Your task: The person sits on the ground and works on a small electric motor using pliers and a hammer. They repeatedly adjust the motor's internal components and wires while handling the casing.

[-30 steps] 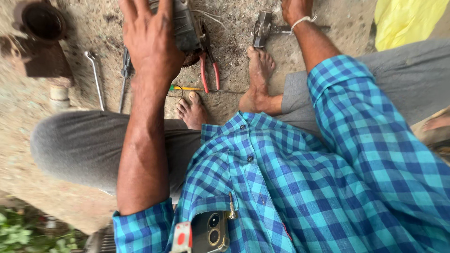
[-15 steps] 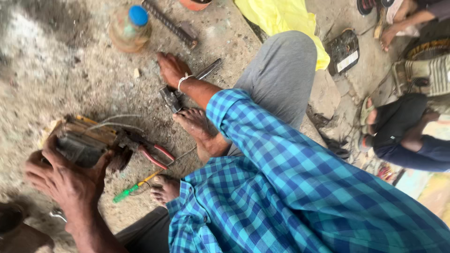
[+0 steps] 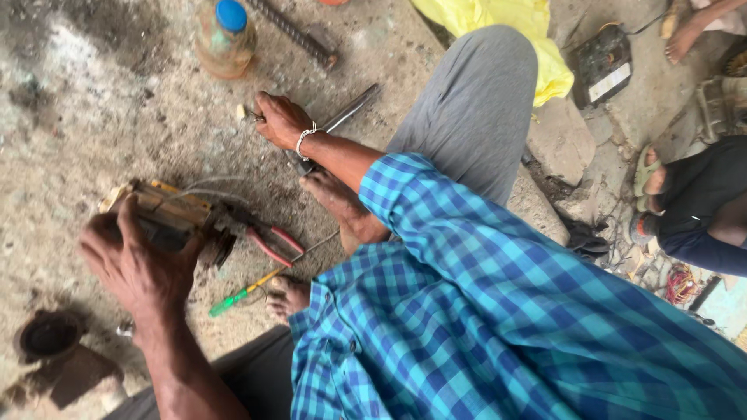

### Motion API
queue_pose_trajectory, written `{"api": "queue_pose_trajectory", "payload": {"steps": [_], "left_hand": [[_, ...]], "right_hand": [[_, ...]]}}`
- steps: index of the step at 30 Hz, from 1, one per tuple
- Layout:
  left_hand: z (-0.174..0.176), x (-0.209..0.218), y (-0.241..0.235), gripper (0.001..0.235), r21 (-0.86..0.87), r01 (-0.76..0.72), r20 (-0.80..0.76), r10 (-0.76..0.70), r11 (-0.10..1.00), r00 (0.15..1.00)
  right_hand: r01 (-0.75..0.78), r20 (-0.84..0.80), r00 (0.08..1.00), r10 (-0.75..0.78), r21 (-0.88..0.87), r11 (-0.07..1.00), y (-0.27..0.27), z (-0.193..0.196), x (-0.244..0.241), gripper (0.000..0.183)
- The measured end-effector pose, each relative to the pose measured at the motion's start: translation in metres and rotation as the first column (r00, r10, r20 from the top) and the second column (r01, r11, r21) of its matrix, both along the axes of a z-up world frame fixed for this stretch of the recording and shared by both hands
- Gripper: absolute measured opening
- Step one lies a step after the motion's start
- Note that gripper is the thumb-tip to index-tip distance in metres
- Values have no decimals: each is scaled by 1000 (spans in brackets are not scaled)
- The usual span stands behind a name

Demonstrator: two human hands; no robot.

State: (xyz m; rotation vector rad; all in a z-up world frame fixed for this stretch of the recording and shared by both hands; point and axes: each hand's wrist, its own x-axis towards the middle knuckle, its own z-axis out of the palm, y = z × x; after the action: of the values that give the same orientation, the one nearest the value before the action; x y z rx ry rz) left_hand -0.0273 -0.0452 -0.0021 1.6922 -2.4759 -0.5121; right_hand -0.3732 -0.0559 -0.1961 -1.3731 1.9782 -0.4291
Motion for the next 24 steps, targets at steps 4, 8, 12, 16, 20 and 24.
{"api": "queue_pose_trajectory", "payload": {"steps": [4, 8, 12, 16, 20, 24], "left_hand": [[0, 3, 4, 110, -138, 33, 123, -16, 990, 992], [-21, -5, 24, 95, -80, -331, 46, 335, 940, 941], [-20, -3, 39, 110, -260, -399, 120, 440, 879, 890], [-29, 6, 35, 94, 38, -725, 117, 717, 688, 687], [-21, 18, 34, 100, -111, -690, 151, 698, 716, 700], [8, 4, 49, 57, -358, -528, -155, 509, 770, 847]], "right_hand": [[76, 206, 978, -44, -148, 986, 18, 35, 39, 17], [120, 334, 942, -43, -214, 969, 44, 51, 39, 26], [14, 283, 956, 73, -294, 956, 67, 68, 42, 27], [-7, 318, 947, 57, -154, 988, 71, 74, 55, 23], [-53, 340, 934, 106, -161, 986, 68, 94, 69, 18], [-106, 420, 865, 273, -379, 919, 64, 131, 82, 18]]}}
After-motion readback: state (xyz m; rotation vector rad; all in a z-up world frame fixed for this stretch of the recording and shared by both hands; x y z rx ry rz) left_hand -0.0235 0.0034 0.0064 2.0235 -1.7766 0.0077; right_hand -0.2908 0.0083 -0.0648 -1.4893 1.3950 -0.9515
